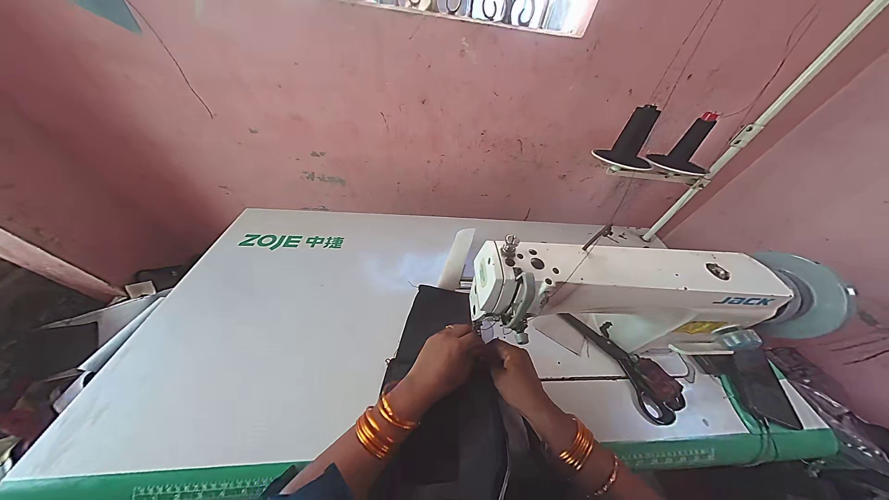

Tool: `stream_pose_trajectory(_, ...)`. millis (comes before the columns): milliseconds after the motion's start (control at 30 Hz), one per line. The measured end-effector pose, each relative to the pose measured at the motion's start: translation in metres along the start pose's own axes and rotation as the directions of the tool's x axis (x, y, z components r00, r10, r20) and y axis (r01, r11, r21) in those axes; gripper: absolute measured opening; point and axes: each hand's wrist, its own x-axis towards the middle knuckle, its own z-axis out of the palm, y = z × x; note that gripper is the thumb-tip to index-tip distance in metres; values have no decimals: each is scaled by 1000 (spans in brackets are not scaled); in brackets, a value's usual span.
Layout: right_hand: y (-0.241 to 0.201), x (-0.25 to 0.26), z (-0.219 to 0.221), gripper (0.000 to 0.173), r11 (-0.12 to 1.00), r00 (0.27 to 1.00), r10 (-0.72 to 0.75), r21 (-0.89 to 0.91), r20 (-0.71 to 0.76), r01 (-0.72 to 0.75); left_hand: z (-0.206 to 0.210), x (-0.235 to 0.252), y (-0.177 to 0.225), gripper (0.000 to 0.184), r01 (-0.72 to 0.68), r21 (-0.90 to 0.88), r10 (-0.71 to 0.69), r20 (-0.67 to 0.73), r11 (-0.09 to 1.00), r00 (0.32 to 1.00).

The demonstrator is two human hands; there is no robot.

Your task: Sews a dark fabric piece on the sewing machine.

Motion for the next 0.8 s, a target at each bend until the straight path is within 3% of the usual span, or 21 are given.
stream_pose_trajectory(67, 10, -15, 6, 16, 878, 993, 108, 473, -41, -76, 5, -17, 16, 23, -87, -77, 87, 7, 993, 996)
stream_pose_trajectory(133, 11, -37, 9, 16, 710, 979, 202, 694, -35, -122, 9, -27, 22, 26, -173, -97, 172, -15, 980, 985)
stream_pose_trajectory(300, 10, -63, 7, 14, 651, 971, 227, 753, -68, -99, 6, -27, 23, 47, -490, -37, 470, -229, 871, 852)
stream_pose_trajectory(367, 3, -71, 7, 20, 717, 969, 237, 684, -62, -132, 6, -30, 18, 51, -483, 87, 487, -289, 871, 824)
stream_pose_trajectory(433, -3, -77, 6, 20, 785, 975, 219, 601, -48, -146, -2, -39, 16, 51, -305, 113, 325, -312, 946, 893)
stream_pose_trajectory(467, -4, -78, 7, 20, 797, 975, 217, 584, -41, -152, -10, -43, 19, 53, -140, 79, 156, -241, 987, 958)
stream_pose_trajectory(500, -4, -79, 7, 20, 801, 974, 226, 574, -25, -171, -20, -45, 25, 56, 57, 51, -53, -70, 997, 996)
stream_pose_trajectory(533, -2, -81, 8, 21, 794, 968, 251, 574, -8, -201, -34, -40, 32, 61, 249, 63, -256, 175, 966, 951)
stream_pose_trajectory(567, -1, -82, 9, 22, 788, 961, 275, 572, 1, -226, -45, -30, 41, 66, 376, 131, -397, 367, 917, 841)
stream_pose_trajectory(600, 0, -81, 11, 21, 789, 958, 287, 568, -8, -232, -53, -16, 50, 71, 437, 240, -497, 481, 867, 722)
stream_pose_trajectory(633, 2, -82, 12, 22, 804, 959, 281, 553, -28, -219, -54, -3, 59, 73, 454, 333, -563, 519, 826, 643)
stream_pose_trajectory(667, 6, -84, 14, 25, 839, 967, 247, 514, -66, -179, -50, 4, 65, 66, 472, 377, -604, 503, 797, 618)
stream_pose_trajectory(700, 10, -87, 17, 29, 890, 976, 178, 444, -129, -104, -43, 7, 67, 51, 493, 372, -617, 448, 787, 647)
stream_pose_trajectory(800, 22, -95, 25, 32, 981, 939, -168, 40, -301, 188, -5, -16, 54, 25, 457, 198, -489, 165, 867, 856)
